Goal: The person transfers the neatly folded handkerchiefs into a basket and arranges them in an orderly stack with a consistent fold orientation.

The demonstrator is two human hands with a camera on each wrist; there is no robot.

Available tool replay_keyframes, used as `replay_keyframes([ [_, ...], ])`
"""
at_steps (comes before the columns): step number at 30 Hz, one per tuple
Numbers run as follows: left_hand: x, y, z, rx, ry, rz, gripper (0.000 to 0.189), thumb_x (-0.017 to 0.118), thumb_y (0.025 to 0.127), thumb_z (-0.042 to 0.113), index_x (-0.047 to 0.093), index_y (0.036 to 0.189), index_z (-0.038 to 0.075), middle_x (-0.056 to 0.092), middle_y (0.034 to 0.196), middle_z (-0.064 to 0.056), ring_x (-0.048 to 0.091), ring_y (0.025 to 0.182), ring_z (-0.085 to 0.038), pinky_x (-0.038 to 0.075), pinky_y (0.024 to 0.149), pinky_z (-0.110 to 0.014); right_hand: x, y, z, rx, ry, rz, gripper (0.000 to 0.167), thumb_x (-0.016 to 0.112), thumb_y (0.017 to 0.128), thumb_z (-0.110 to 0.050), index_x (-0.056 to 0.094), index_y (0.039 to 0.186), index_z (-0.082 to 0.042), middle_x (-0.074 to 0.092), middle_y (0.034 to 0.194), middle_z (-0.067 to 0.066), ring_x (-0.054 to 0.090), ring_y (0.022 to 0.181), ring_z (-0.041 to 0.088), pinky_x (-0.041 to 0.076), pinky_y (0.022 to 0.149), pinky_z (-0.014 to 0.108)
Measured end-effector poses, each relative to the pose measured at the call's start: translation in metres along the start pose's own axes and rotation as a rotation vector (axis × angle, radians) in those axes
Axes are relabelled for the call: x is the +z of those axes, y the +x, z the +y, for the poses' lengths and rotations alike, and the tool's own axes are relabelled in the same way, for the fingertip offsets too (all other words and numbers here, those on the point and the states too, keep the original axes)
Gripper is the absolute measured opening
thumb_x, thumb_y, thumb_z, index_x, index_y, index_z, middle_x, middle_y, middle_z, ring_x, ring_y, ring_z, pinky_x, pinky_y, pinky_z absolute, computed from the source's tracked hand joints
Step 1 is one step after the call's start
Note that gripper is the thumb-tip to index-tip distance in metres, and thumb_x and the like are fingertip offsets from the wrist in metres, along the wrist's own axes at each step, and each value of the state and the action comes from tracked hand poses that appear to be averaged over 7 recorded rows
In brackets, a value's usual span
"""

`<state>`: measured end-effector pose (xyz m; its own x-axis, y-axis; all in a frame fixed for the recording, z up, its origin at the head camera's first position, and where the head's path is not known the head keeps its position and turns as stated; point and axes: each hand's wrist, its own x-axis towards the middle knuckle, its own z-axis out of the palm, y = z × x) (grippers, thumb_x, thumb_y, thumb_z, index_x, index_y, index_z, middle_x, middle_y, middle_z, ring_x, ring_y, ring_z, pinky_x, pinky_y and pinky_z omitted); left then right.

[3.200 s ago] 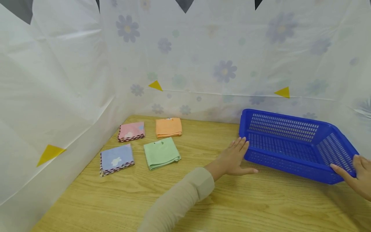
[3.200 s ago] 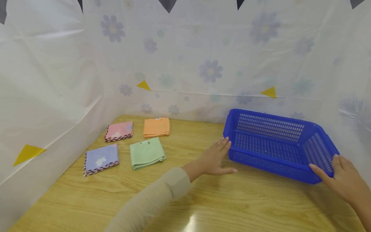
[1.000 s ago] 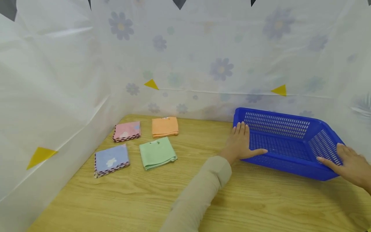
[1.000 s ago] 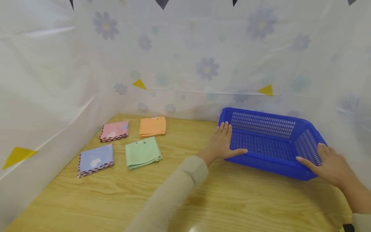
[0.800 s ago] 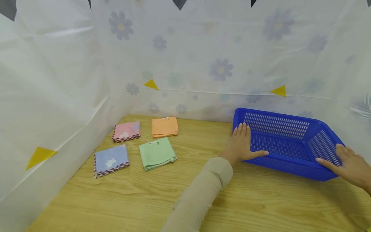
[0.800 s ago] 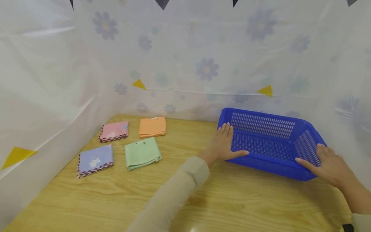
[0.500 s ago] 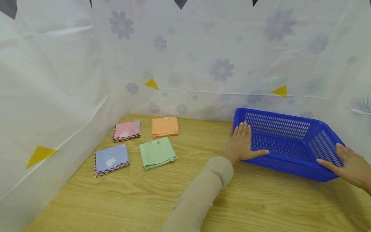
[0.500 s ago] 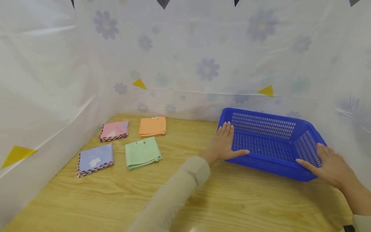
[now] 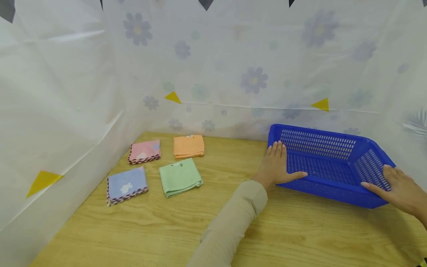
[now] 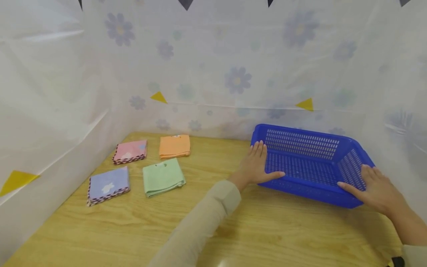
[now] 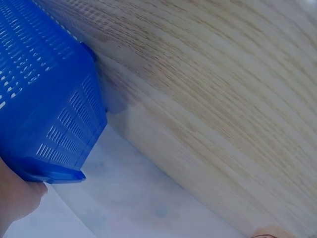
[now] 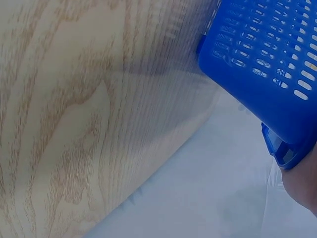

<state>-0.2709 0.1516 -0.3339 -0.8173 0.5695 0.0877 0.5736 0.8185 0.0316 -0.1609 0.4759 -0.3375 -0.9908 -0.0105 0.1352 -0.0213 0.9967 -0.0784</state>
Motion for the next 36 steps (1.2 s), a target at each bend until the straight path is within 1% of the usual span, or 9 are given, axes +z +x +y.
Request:
replay_keyframes([
  [2,-0.0008,-0.0001,0.0002,0.001,-0.007,-0.006,0.102,0.023,0.079,0.082,0.002,0.150,0.011,0.002,0.158,-0.005,0.000,0.146,-0.017,0.002,0.119,-0.027,-0.0005,-0.0002,-0.0001,0.004,-0.005,-0.013,0.094,0.041,0.095,-0.048,0.000,0.133,0.027,0.003,0.133,0.052,-0.005,0.126,0.063,-0.011,0.106,0.065],
  [7,-0.0025,-0.0009,0.0003,-0.012,-0.023,-0.035,0.102,0.023,0.079,0.082,0.005,0.150,0.012,0.004,0.158,-0.004,0.004,0.146,-0.016,0.005,0.119,-0.026,-0.0010,-0.0017,-0.0017,0.003,-0.007,-0.020,0.093,0.040,0.095,-0.048,0.003,0.132,0.029,0.002,0.132,0.052,-0.006,0.126,0.062,-0.017,0.107,0.059],
  [14,-0.0026,-0.0002,0.0002,-0.020,-0.027,-0.036,0.102,0.024,0.079,0.082,0.005,0.150,0.012,0.007,0.158,-0.004,0.006,0.146,-0.017,0.007,0.119,-0.027,0.0011,-0.0002,0.0014,0.013,-0.008,-0.022,0.094,0.041,0.094,-0.049,0.003,0.132,0.029,0.001,0.133,0.052,-0.010,0.127,0.061,-0.018,0.107,0.058],
  [17,-0.0026,-0.0004,0.0004,-0.018,-0.026,-0.042,0.102,0.023,0.078,0.083,0.005,0.150,0.012,0.007,0.157,-0.004,0.006,0.146,-0.017,0.007,0.119,-0.027,0.0023,-0.0006,0.0018,0.013,-0.003,-0.012,0.094,0.042,0.094,-0.048,0.004,0.132,0.029,0.002,0.133,0.051,-0.010,0.128,0.060,-0.018,0.107,0.059],
  [22,-0.0026,-0.0013,-0.0005,-0.021,-0.024,-0.044,0.102,0.023,0.079,0.082,0.006,0.150,0.012,0.008,0.157,-0.004,0.007,0.145,-0.017,0.008,0.119,-0.027,-0.0001,-0.0011,-0.0006,0.030,0.014,-0.043,0.095,0.041,0.094,-0.049,0.000,0.133,0.027,-0.003,0.134,0.051,-0.013,0.127,0.060,-0.014,0.105,0.065],
  [26,-0.0022,-0.0022,-0.0019,-0.018,-0.019,-0.044,0.102,0.022,0.079,0.083,0.008,0.150,0.011,0.009,0.157,-0.004,0.008,0.145,-0.017,0.008,0.119,-0.027,-0.0006,0.0003,-0.0023,0.033,0.009,-0.043,0.096,0.040,0.094,-0.050,0.001,0.132,0.028,0.000,0.133,0.052,-0.011,0.126,0.062,-0.011,0.104,0.067],
  [30,-0.0024,-0.0022,-0.0030,-0.026,-0.015,-0.041,0.102,0.022,0.078,0.083,0.009,0.150,0.011,0.010,0.157,-0.005,0.009,0.145,-0.017,0.008,0.119,-0.027,0.0005,0.0033,-0.0034,0.025,0.005,-0.032,0.095,0.041,0.094,-0.049,0.003,0.132,0.029,0.002,0.133,0.052,-0.010,0.126,0.062,-0.011,0.104,0.067],
  [36,-0.0017,-0.0022,-0.0068,-0.048,-0.001,-0.038,0.102,0.023,0.078,0.083,0.007,0.150,0.012,0.010,0.157,-0.004,0.009,0.145,-0.017,0.009,0.119,-0.027,0.0017,0.0080,-0.0057,0.021,0.029,-0.049,0.095,0.041,0.094,-0.050,0.000,0.133,0.027,-0.003,0.134,0.050,-0.013,0.126,0.061,-0.011,0.103,0.068],
])
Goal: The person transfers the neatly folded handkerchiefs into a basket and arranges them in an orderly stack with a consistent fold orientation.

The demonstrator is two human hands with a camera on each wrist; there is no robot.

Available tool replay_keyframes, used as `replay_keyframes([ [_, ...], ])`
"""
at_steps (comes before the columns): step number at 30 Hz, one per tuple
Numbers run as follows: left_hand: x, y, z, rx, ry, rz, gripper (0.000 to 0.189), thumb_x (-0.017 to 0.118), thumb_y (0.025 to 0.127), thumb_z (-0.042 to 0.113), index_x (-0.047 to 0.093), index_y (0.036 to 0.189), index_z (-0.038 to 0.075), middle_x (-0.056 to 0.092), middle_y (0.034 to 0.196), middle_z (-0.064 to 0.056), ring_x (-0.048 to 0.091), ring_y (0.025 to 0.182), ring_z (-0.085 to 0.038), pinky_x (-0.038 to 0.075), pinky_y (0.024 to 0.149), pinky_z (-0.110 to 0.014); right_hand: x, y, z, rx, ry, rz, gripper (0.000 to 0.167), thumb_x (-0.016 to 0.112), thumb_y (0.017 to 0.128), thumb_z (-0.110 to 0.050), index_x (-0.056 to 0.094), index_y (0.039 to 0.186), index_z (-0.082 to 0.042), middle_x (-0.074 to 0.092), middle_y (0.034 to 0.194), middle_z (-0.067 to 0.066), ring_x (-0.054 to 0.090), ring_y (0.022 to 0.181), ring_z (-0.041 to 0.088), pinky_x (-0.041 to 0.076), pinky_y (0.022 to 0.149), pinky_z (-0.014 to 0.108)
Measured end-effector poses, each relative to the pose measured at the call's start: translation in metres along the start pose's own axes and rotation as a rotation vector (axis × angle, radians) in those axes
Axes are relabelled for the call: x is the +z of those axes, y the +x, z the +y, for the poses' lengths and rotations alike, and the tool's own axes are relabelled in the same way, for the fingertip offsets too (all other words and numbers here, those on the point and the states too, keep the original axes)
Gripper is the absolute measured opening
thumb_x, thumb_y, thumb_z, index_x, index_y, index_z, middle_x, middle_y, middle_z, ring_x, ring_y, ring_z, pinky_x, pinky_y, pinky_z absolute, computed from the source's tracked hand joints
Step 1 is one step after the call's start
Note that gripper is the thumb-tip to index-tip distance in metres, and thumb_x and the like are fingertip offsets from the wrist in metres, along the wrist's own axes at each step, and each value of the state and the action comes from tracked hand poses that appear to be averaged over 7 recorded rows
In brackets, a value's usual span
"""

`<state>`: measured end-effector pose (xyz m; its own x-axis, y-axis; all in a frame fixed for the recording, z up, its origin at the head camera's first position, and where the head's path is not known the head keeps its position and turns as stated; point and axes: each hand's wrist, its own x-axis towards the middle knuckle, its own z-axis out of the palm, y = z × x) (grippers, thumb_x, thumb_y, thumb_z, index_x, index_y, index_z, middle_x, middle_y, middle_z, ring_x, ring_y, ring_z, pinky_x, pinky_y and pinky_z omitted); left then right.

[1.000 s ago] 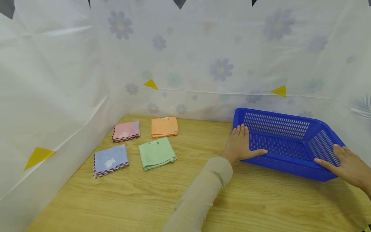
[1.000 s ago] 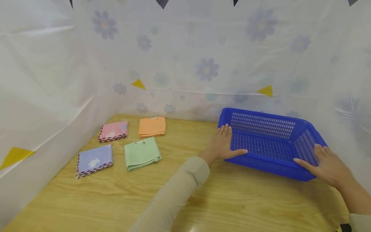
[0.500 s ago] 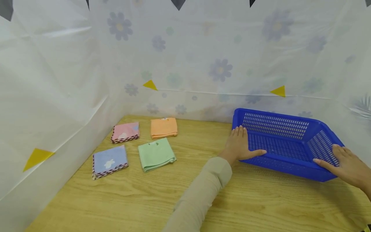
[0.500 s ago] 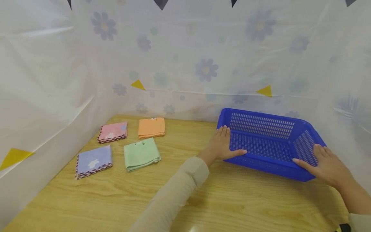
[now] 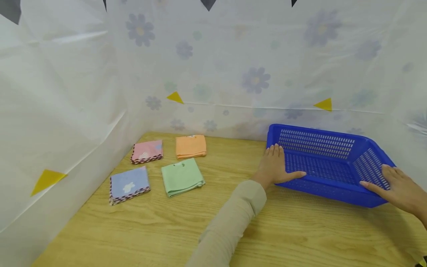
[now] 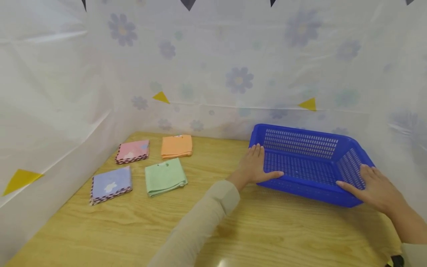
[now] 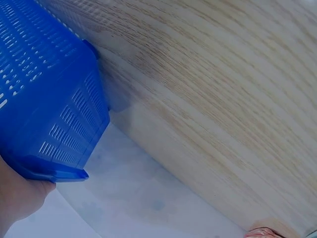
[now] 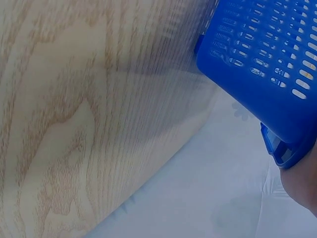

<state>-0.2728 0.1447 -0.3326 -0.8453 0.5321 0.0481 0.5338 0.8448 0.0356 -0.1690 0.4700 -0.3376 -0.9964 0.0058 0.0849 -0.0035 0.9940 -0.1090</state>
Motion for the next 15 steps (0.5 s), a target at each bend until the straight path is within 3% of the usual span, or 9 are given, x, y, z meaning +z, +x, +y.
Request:
replay_keyframes([
  [15,-0.0056,-0.0101,-0.0029,0.009,-0.008,0.012,0.102,0.024,0.079,0.082,0.009,0.150,0.010,0.012,0.157,-0.006,0.011,0.145,-0.018,0.010,0.119,-0.028,-0.0075,-0.0043,-0.0085,0.025,0.031,-0.032,0.098,0.042,0.093,-0.052,-0.003,0.133,0.026,-0.006,0.134,0.050,-0.015,0.125,0.061,-0.006,0.098,0.074],
])
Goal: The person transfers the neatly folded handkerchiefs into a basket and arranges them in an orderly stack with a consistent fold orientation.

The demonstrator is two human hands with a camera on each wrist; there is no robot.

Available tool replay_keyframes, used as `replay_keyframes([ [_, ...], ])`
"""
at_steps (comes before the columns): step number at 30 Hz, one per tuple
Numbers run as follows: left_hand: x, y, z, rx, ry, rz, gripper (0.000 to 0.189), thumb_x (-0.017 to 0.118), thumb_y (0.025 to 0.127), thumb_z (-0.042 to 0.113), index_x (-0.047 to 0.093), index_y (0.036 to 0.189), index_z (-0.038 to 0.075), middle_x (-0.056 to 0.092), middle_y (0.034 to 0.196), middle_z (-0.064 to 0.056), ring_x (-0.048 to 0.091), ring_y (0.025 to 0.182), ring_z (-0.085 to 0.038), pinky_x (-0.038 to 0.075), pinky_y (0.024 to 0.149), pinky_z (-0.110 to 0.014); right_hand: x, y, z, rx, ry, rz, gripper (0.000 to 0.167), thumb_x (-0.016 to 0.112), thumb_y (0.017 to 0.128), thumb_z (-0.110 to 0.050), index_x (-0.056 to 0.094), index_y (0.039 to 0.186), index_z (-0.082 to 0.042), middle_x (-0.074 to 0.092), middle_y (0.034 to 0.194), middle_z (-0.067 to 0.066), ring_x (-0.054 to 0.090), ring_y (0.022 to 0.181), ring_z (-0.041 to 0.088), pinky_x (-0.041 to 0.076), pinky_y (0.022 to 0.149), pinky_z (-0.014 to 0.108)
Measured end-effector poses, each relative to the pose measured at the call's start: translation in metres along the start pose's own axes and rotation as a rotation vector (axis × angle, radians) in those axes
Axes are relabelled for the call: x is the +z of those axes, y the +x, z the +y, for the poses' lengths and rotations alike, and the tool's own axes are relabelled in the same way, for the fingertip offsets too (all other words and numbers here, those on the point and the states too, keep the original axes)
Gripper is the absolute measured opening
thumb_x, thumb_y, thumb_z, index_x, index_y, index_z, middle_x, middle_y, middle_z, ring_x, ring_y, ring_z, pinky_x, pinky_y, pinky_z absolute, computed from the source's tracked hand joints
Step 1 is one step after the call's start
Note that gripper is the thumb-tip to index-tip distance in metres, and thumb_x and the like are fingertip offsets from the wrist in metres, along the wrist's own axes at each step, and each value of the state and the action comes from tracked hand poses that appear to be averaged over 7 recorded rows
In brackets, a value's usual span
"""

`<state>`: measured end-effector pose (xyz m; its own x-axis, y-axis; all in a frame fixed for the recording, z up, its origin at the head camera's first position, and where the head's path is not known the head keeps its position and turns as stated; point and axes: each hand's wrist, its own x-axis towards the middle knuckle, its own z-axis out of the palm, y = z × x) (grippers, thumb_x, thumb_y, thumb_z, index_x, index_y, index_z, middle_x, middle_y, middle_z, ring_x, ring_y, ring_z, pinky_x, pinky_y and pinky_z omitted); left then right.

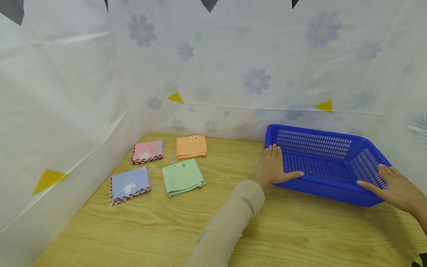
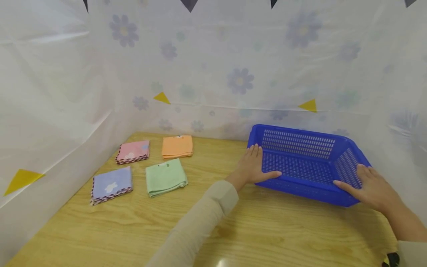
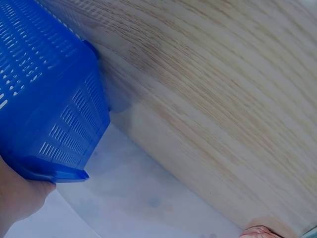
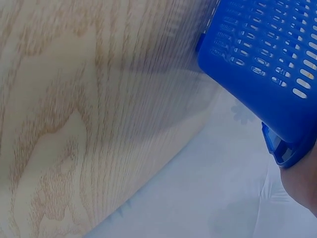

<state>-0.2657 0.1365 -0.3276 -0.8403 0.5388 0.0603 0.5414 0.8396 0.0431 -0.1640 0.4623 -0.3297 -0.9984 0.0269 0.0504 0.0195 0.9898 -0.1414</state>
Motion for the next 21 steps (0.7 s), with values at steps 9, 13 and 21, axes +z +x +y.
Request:
replay_keyframes([
  [9,0.000,-0.003,-0.003,-0.001,-0.002,0.008,0.102,0.024,0.079,0.082,0.010,0.150,0.011,0.012,0.157,-0.006,0.011,0.145,-0.018,0.010,0.119,-0.028,-0.001,-0.003,-0.006,-0.008,-0.002,0.011,0.098,0.043,0.093,-0.051,-0.002,0.134,0.026,-0.003,0.134,0.050,-0.013,0.126,0.061,-0.003,0.099,0.074],
  [13,0.001,-0.003,-0.005,-0.003,-0.003,0.015,0.103,0.024,0.078,0.083,0.011,0.150,0.010,0.013,0.157,-0.006,0.011,0.145,-0.018,0.010,0.119,-0.028,-0.002,-0.002,-0.008,-0.007,0.001,0.003,0.098,0.042,0.093,-0.051,-0.002,0.134,0.026,-0.003,0.134,0.050,-0.013,0.126,0.061,-0.003,0.098,0.074],
  [21,0.001,-0.004,-0.008,-0.009,-0.005,0.009,0.103,0.024,0.078,0.083,0.010,0.150,0.010,0.012,0.157,-0.006,0.010,0.145,-0.018,0.010,0.119,-0.028,-0.002,0.001,-0.013,-0.020,0.007,0.012,0.097,0.042,0.093,-0.051,-0.001,0.134,0.025,-0.002,0.135,0.049,-0.013,0.127,0.060,-0.004,0.099,0.074],
])
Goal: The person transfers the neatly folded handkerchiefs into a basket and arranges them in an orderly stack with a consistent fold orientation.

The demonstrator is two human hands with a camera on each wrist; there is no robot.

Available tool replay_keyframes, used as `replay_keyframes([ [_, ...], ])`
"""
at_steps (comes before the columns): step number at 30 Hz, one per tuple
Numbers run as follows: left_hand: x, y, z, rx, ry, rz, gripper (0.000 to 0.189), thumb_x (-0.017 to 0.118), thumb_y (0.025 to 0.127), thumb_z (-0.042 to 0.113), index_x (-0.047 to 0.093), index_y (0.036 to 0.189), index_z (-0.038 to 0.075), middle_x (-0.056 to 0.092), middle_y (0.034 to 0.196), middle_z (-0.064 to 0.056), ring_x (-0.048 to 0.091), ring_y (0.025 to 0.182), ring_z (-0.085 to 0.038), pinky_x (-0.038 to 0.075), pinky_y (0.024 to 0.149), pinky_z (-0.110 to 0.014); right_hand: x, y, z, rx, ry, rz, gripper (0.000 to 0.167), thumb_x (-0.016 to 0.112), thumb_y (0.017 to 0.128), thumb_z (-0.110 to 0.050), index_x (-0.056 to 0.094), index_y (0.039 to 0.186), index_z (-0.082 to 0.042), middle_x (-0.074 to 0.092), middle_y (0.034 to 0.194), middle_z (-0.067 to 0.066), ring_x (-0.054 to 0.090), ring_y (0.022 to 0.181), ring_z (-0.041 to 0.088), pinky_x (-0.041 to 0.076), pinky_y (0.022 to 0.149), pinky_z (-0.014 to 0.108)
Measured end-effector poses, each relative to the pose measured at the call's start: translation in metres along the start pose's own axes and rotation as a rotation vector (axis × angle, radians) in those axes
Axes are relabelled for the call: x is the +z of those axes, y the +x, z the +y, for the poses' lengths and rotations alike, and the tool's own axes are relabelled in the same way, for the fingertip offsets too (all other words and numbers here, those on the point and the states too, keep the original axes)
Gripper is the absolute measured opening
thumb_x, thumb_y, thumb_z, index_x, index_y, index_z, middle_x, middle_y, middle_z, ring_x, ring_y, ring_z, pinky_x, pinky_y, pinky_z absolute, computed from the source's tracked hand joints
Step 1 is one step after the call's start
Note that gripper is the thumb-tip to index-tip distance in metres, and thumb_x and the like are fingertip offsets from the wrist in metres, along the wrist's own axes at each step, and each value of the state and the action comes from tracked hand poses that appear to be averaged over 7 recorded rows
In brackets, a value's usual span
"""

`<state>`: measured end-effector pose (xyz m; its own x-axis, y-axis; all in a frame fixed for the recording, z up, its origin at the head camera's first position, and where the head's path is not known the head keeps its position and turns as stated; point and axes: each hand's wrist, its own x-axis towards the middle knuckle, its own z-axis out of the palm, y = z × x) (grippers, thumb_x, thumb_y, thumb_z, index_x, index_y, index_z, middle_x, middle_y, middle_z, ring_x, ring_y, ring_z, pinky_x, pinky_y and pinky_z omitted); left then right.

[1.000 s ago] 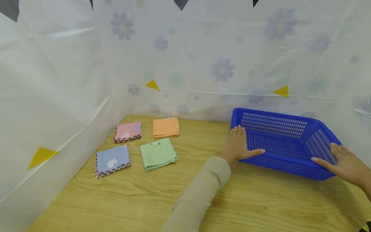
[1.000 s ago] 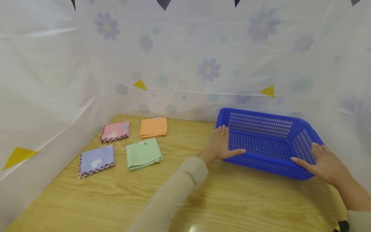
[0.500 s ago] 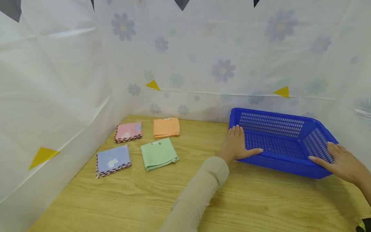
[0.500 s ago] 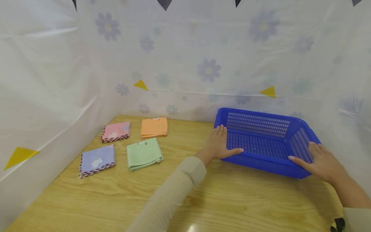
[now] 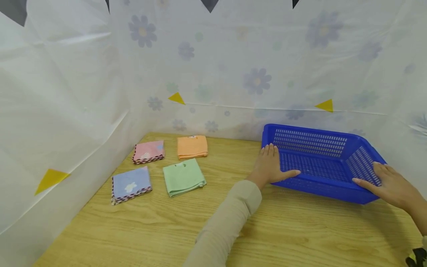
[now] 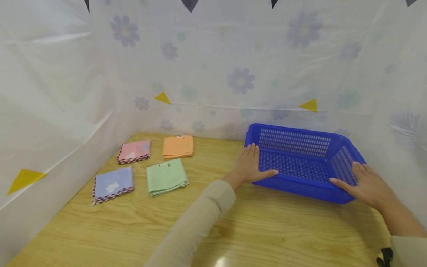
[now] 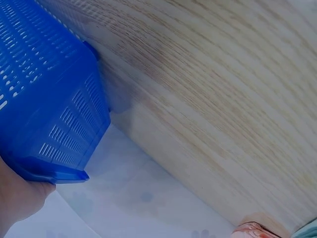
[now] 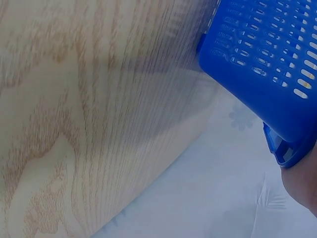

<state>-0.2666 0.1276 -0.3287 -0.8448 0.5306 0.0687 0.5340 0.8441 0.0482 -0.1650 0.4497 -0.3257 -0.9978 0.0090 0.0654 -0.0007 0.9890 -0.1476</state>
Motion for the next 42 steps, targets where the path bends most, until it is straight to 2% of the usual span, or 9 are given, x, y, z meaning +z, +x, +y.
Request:
replay_keyframes([
  [28,0.000,-0.005,-0.012,-0.023,-0.038,-0.002,0.103,0.026,0.079,0.082,0.008,0.150,0.009,0.011,0.157,-0.008,0.010,0.145,-0.019,0.010,0.119,-0.030,0.000,0.012,-0.010,-0.023,0.001,-0.027,0.096,0.042,0.093,-0.052,0.002,0.135,0.025,0.001,0.137,0.048,-0.009,0.128,0.060,0.005,0.098,0.075],
  [42,0.001,-0.008,-0.019,-0.035,-0.053,0.003,0.104,0.026,0.079,0.081,0.006,0.150,0.008,0.009,0.157,-0.008,0.008,0.146,-0.020,0.008,0.120,-0.031,-0.001,0.019,-0.016,-0.053,0.002,-0.053,0.095,0.040,0.094,-0.052,0.003,0.135,0.026,0.003,0.137,0.048,-0.013,0.128,0.059,0.004,0.099,0.074],
])
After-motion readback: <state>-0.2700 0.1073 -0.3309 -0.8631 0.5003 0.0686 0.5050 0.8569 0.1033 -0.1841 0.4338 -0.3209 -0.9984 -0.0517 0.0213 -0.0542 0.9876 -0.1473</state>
